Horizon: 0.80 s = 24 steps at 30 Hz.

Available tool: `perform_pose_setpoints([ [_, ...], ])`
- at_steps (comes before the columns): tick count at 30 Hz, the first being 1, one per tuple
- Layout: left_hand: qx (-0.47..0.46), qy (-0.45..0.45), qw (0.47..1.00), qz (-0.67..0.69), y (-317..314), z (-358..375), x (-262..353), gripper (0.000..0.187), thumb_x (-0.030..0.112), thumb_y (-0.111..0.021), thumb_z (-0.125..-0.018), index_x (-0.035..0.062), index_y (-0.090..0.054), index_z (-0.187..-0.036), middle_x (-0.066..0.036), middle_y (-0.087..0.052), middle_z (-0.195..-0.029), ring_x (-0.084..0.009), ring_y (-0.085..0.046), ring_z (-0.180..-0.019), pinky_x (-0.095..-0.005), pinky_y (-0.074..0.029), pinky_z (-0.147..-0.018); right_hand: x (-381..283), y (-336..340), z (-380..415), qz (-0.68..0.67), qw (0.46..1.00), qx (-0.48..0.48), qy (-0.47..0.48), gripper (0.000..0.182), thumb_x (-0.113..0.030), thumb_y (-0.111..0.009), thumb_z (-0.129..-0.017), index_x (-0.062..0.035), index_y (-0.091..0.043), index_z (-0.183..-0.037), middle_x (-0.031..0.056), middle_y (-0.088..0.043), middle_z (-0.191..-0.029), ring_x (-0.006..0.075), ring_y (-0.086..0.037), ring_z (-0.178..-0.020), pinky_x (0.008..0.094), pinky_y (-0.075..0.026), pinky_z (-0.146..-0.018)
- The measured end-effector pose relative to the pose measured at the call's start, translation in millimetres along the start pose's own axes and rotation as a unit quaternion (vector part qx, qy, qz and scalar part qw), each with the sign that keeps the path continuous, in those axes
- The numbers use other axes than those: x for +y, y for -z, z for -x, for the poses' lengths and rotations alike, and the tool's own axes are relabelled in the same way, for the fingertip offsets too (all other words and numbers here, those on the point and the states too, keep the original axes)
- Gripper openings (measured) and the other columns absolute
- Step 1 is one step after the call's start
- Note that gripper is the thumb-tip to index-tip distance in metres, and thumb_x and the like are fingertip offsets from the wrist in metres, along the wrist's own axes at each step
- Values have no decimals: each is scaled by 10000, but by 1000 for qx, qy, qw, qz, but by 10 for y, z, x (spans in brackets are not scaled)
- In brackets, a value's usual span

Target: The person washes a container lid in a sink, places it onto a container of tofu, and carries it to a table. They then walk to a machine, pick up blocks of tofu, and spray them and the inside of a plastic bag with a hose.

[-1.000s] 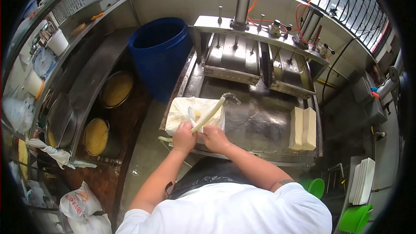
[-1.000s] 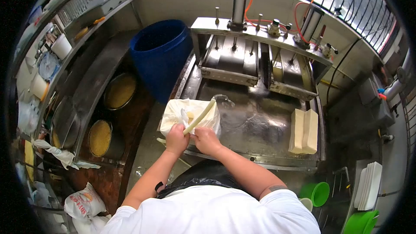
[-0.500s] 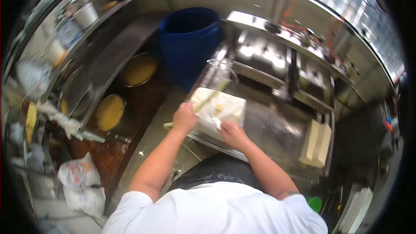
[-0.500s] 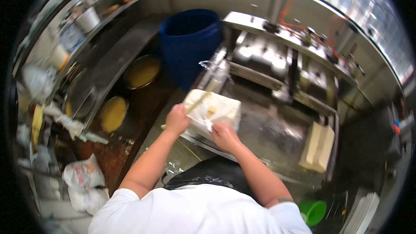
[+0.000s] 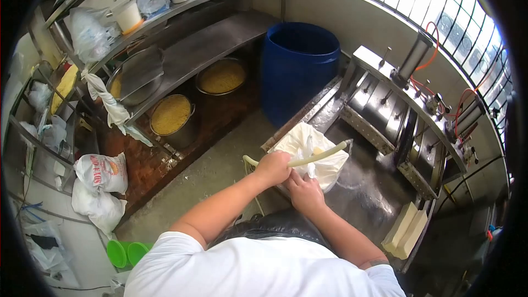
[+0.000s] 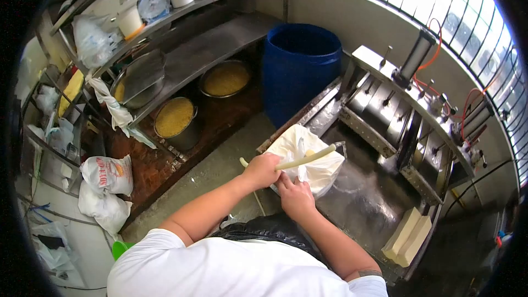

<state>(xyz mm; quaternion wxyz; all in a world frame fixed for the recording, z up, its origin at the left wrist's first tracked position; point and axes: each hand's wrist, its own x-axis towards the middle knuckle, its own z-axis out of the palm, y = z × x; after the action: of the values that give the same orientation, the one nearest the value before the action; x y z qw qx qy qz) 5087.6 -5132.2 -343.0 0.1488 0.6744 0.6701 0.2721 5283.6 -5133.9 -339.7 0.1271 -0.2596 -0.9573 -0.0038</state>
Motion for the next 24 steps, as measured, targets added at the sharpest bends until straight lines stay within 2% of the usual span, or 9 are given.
perform_pose_setpoints([
  [2, -2, 6, 1000, -5, 15, 58, 9, 138, 158, -683, -864, 23, -690, -895, -232, -709, -955, -444, -686, -946, -541, -558, -848, -9, 39, -64, 38, 999, -18, -27, 508, -152, -637, -890, -20, -599, -1379, 139, -590, -1437, 313, -726, -939, 470, -571, -778],
  [4, 11, -16, 1000, 12, 18, 93, 37, 145, 159, -678, -874, 27, -683, -934, -231, -704, -986, -441, -686, -967, -543, -559, -850, 37, 165, -132, 43, 991, -116, -58, 546, -159, -576, -933, -23, -574, -1462, 128, -553, -1528, 320, -739, -955, 480, -558, -836],
  [9, 13, -18, 1000, 0, 52, 74, -50, 142, 129, -669, -871, 32, -680, -975, -228, -699, -998, -439, -688, -967, -534, -562, -850, 51, 371, -238, 87, 971, -210, -70, 389, -182, -602, -944, -48, -709, -1294, 144, -715, -1288, 284, -774, -912, 436, -596, -793],
  [11, 15, 6, 1000, -24, 112, 7, -212, 131, 125, -670, -867, 26, -680, -953, -231, -694, -992, -438, -687, -975, -529, -559, -861, 182, 567, -145, 81, 949, -276, -126, 281, -174, -614, -946, -59, -761, -1157, 132, -774, -1113, 290, -784, -954, 437, -613, -822],
  [14, 8, 10, 1000, -13, 240, -30, -219, 113, 118, -660, -868, 22, -682, -922, -232, -694, -994, -438, -686, -978, -530, -554, -871, 452, 729, 18, 67, 920, -334, -193, 219, -158, -629, -934, -56, -760, -1077, 145, -779, -1067, 309, -783, -981, 453, -622, -847],
  [16, 1, 0, 1000, -11, 268, -41, -92, 102, 115, -658, -863, 22, -686, -895, -227, -699, -1005, -435, -686, -977, -532, -552, -868, 544, 760, 166, 33, 928, -320, -188, 193, -202, -633, -970, -58, -751, -1021, 151, -771, -1052, 326, -772, -995, 462, -616, -873],
  [19, -27, -19, 999, 5, 286, -66, 93, 106, 124, -668, -854, 22, -689, -877, -226, -700, -991, -433, -685, -975, -533, -549, -866, 367, 766, 181, -97, 966, -196, -140, 282, -328, -633, -1021, -62, -724, -1047, 149, -749, -1022, 352, -742, -1010, 482, -594, -888],
  [22, -58, -24, 998, -17, 321, -74, 154, 144, 131, -659, -854, 0, -700, -898, -237, -712, -1034, -431, -688, -1010, -520, -547, -911, 87, 655, 25, -164, 969, -152, -102, 275, -316, -636, -1014, -68, -708, -1109, 131, -736, -1124, 351, -736, -1007, 494, -587, -888],
  [24, -38, -38, 999, -6, 390, -6, 169, 141, 129, -657, -850, 1, -700, -892, -235, -706, -1013, -431, -684, -993, -521, -547, -899, 92, 284, -28, -154, 987, -37, -10, 331, -283, -651, -975, -77, -689, -1231, 85, -711, -1233, 334, -726, -1023, 473, -589, -856],
])
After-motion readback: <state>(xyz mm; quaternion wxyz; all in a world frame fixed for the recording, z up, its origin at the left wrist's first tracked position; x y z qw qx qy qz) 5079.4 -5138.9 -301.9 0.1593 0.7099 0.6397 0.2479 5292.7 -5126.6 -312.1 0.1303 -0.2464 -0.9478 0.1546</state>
